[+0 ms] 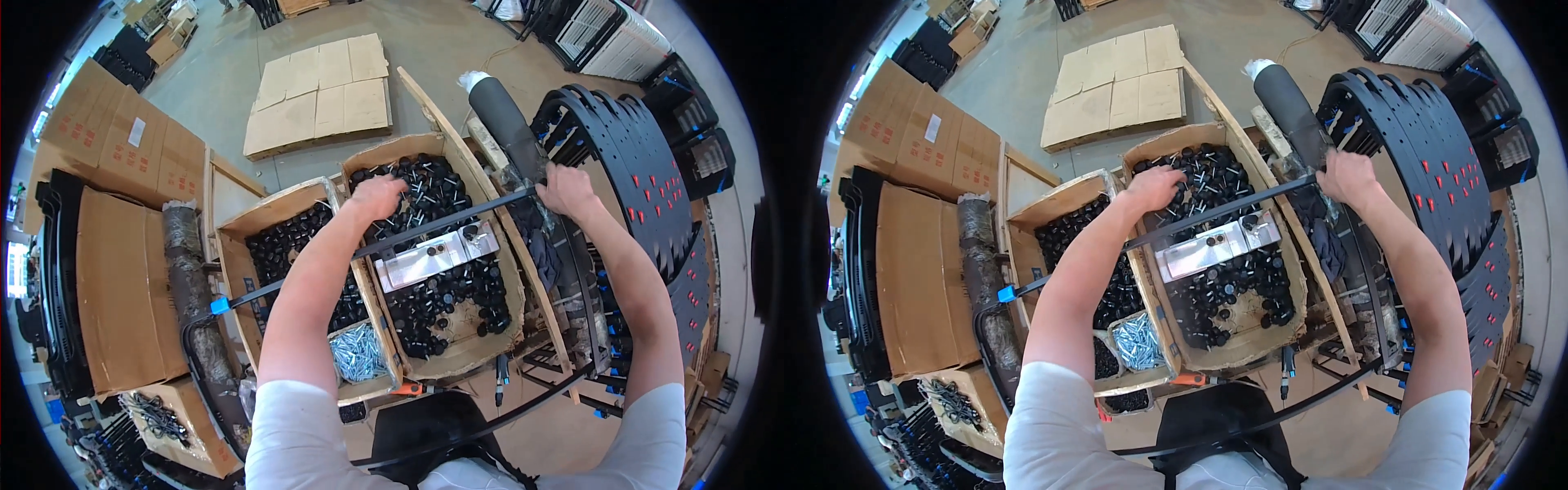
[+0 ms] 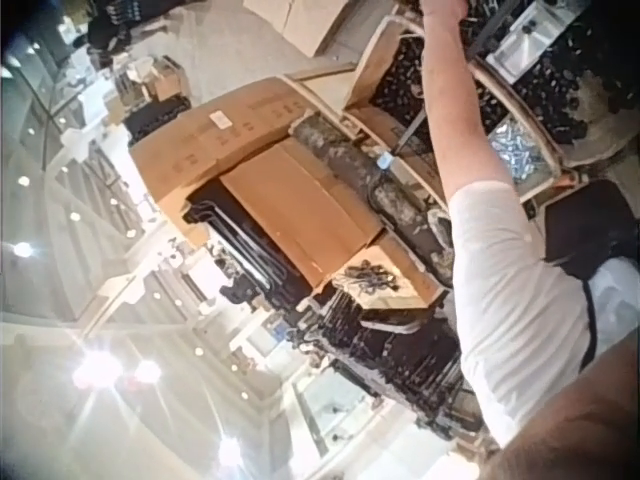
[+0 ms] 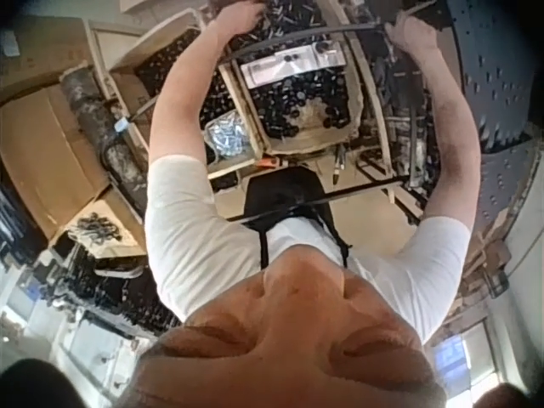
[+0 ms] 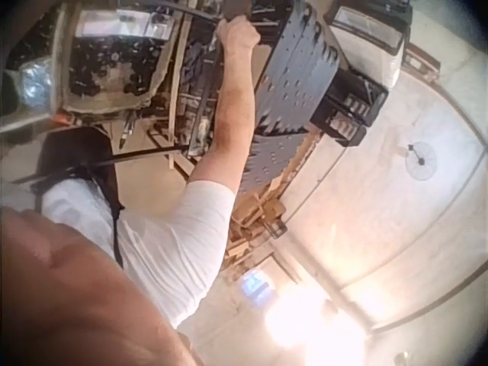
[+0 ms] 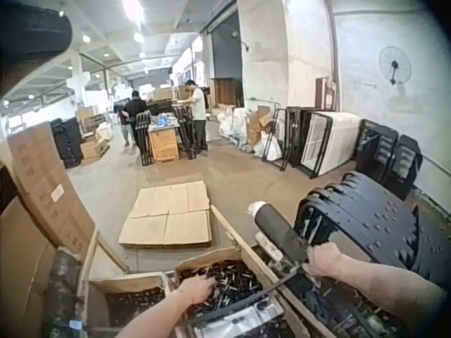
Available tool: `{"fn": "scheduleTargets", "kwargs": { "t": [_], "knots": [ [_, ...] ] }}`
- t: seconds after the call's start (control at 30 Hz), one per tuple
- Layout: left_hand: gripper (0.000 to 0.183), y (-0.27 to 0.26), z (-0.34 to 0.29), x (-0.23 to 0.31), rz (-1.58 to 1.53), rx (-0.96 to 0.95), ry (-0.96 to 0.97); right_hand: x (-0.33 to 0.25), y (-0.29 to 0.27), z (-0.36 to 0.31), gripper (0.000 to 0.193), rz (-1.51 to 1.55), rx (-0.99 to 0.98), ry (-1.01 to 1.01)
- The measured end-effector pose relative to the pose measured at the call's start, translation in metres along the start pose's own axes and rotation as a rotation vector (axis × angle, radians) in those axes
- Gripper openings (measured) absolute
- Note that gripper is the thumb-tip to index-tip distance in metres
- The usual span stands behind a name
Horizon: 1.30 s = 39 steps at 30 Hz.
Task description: Assembling plastic backrests and hardware onto metal folding chair frames using an electric screwdriver.
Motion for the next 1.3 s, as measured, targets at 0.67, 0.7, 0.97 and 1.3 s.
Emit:
{"fn": "scheduleTargets", "kwargs": {
  "t": [0.67,0.7,0.97,1.3],
  "knots": [
    [0.035,0.048,0.043,0.02,-0.242,-0.138,0.002,0.003,-0.005,0.015,0.064,0.133,-0.305,0.286],
    [0.034,0.04,0.04,0.01,-0.337,-0.092,-0.017,-0.001,-0.015,0.016,0.066,0.14,-0.286,0.253],
    [0.028,-0.015,0.0,-0.001,-0.95,0.05,-0.543,-0.012,-0.026,0.014,0.059,0.097,-0.262,0.249],
    [0.03,-0.102,-0.14,0.046,-1.669,0.32,-0.666,-0.004,-0.003,0.016,0.063,0.086,-0.31,0.219]
  ]
}}
Point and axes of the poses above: each hand's wrist, its own z-axis towards the middle knuckle, its own y-axis out of the palm, x = y × z, the point moved 2 cm from there along z, towards the middle knuckle, and after that the axes turned 15 degrees about x, right-handed, at the moved point
